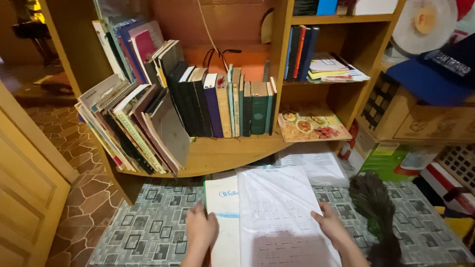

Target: Sorting books, notebooks, and papers on a shelf and placing documents into a folder.

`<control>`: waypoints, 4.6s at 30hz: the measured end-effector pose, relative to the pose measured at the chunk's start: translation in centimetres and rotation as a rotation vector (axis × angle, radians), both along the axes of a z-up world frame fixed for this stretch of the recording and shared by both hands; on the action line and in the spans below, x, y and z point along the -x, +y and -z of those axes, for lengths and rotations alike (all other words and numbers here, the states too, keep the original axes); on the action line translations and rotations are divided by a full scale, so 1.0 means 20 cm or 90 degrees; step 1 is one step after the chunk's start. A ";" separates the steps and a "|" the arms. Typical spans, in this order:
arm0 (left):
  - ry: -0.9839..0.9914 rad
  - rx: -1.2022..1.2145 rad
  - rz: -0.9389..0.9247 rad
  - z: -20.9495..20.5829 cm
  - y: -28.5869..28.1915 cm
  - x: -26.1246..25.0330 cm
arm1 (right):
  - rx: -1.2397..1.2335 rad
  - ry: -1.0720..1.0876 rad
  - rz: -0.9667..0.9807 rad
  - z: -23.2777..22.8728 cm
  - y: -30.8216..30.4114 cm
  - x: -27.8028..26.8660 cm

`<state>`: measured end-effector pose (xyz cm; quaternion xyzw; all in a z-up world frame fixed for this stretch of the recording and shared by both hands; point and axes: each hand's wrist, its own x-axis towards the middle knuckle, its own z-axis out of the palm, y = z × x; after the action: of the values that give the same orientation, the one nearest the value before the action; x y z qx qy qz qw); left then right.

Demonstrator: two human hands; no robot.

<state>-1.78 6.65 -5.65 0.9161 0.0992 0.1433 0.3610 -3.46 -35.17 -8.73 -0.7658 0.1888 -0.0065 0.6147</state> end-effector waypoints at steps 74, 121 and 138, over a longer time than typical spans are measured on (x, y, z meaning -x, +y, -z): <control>-0.247 0.502 0.427 -0.72 -0.22 0.02 | -0.297 -0.416 0.020 -0.64 0.28 -0.05; 0.496 0.971 0.264 -0.30 -0.60 0.11 | -0.468 -0.017 0.089 -0.09 -0.04 0.51; 0.198 0.624 0.199 0.52 -0.47 -0.15 | -0.202 -0.039 -0.076 0.35 -0.24 0.20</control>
<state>1.15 -2.67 -16.06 0.6546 0.0688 -0.1126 0.7443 -7.37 -39.94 -15.68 -0.6687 0.1229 0.0368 0.7324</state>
